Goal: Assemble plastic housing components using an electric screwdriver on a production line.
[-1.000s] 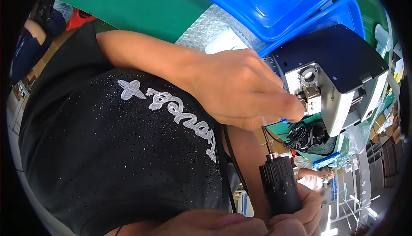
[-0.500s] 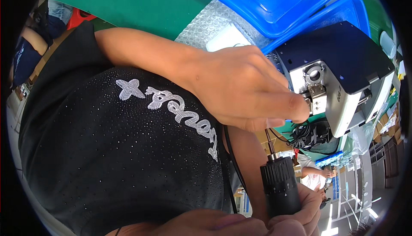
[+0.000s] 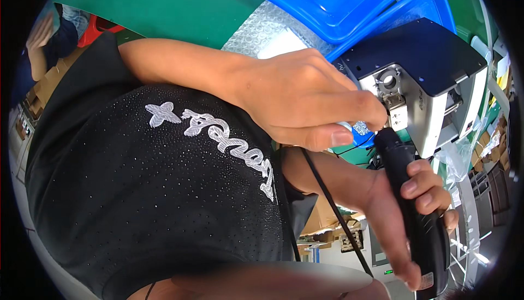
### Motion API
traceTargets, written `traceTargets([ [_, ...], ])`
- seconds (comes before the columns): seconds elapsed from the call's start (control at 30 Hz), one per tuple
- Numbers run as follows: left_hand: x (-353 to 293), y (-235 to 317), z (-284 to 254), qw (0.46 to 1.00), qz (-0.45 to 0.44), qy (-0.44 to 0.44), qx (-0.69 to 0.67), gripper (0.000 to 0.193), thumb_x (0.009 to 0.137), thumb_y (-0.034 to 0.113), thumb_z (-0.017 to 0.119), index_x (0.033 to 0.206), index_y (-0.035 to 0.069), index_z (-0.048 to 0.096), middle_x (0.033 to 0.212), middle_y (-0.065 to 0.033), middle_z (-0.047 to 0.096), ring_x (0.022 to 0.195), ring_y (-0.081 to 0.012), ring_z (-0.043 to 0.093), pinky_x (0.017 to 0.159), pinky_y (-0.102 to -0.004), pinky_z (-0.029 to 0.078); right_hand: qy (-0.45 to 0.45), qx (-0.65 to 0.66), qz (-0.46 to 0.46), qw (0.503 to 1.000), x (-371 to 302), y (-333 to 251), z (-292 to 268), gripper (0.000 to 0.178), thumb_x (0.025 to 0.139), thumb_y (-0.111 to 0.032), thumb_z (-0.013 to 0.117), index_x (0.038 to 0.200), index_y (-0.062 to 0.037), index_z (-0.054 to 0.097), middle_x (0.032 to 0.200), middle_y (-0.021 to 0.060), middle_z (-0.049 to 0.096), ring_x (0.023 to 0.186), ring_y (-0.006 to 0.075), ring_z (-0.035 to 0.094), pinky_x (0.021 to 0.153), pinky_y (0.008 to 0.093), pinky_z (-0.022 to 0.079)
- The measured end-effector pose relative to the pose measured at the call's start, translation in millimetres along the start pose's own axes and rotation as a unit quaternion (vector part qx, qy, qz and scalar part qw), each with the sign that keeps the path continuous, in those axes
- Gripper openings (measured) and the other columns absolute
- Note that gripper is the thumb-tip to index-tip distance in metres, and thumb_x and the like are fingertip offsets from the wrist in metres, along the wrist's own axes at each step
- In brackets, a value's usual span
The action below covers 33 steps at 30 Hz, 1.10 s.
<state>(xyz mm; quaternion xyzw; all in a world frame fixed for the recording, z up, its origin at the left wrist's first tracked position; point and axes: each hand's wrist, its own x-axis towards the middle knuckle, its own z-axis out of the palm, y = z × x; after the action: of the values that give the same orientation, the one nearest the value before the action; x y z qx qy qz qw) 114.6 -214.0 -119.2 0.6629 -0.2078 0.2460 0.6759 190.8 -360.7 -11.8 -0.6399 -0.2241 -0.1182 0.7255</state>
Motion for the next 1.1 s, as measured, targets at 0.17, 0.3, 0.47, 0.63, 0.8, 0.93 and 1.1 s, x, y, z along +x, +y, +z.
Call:
traceTargets([
  [0.17, 0, -3, 4, 1.000, 0.019, 0.008, -0.016, 0.033, 0.100, 0.020, 0.046, 0.112, -0.008, 0.054, 0.088, -0.0162, 0.066, 0.061, -0.0262, 0.063, 0.050, -0.0356, 0.052, -0.060, 0.102, -0.023, 0.993, -8, -58, 3, 0.047, 0.090, -0.051, 0.053, 0.091, -0.0053, 0.044, 0.063, 0.0021, 0.048, 0.044, 0.0146, 0.045, 0.045, 0.0346, 0.040],
  [0.3, -2, -6, 3, 1.000, 0.015, 0.020, 0.007, 0.032, 0.099, 0.020, 0.045, 0.111, -0.008, 0.055, 0.088, -0.0161, 0.067, 0.060, -0.0257, 0.063, 0.049, -0.0356, 0.052, -0.022, 0.144, -0.047, 0.988, -10, -48, 29, 0.037, 0.091, -0.042, 0.053, 0.088, -0.0069, 0.043, 0.062, 0.0008, 0.048, 0.044, 0.0130, 0.046, 0.043, 0.0321, 0.040],
  [0.47, -1, -3, 1, 1.000, 0.000, 0.003, -0.009, 0.032, 0.097, 0.018, 0.044, 0.110, -0.009, 0.055, 0.088, -0.0160, 0.066, 0.058, -0.0243, 0.061, 0.048, -0.0359, 0.051, -0.001, 0.178, -0.107, 0.978, -7, -46, 41, 0.022, 0.093, -0.024, 0.053, 0.082, -0.0101, 0.041, 0.060, -0.0019, 0.047, 0.044, 0.0098, 0.049, 0.039, 0.0272, 0.040],
  [0.63, -1, -1, 2, 0.999, -0.001, 0.004, -0.035, 0.032, 0.093, 0.016, 0.048, 0.112, -0.009, 0.055, 0.082, -0.0134, 0.065, 0.054, -0.0231, 0.056, 0.045, -0.0355, 0.047, -0.001, 0.190, -0.130, 0.973, -2, -42, 44, 0.022, 0.094, -0.012, 0.054, 0.078, -0.0122, 0.039, 0.058, -0.0037, 0.047, 0.043, 0.0077, 0.051, 0.037, 0.0240, 0.039],
  [0.8, 0, -1, 2, 0.999, 0.002, 0.006, -0.034, 0.028, 0.090, 0.013, 0.053, 0.107, -0.007, 0.059, 0.076, -0.0116, 0.062, 0.055, -0.0228, 0.056, 0.045, -0.0338, 0.045, -0.006, 0.243, -0.092, 0.966, -2, -39, 43, 0.019, 0.094, -0.012, 0.053, 0.079, -0.0109, 0.041, 0.059, -0.0013, 0.048, 0.045, 0.0099, 0.052, 0.036, 0.0252, 0.040],
  [0.93, 0, -1, 3, 0.998, 0.024, 0.053, -0.016, 0.025, 0.082, 0.010, 0.060, 0.102, -0.005, 0.061, 0.072, -0.0088, 0.059, 0.054, -0.0220, 0.054, 0.044, -0.0325, 0.043, -0.025, 0.221, -0.072, 0.972, 1, -35, 45, 0.019, 0.095, -0.013, 0.053, 0.080, -0.0106, 0.041, 0.059, -0.0015, 0.049, 0.044, 0.0096, 0.051, 0.036, 0.0245, 0.039],
  [1.1, 0, -1, 4, 0.999, 0.006, 0.040, -0.018, 0.027, 0.074, 0.006, 0.064, 0.100, -0.003, 0.060, 0.068, -0.0059, 0.055, 0.054, -0.0208, 0.053, 0.044, -0.0323, 0.041, -0.050, 0.191, -0.058, 0.979, 4, -35, 48, 0.019, 0.096, -0.014, 0.052, 0.081, -0.0102, 0.041, 0.060, -0.0017, 0.049, 0.043, 0.0091, 0.051, 0.036, 0.0237, 0.039],
])
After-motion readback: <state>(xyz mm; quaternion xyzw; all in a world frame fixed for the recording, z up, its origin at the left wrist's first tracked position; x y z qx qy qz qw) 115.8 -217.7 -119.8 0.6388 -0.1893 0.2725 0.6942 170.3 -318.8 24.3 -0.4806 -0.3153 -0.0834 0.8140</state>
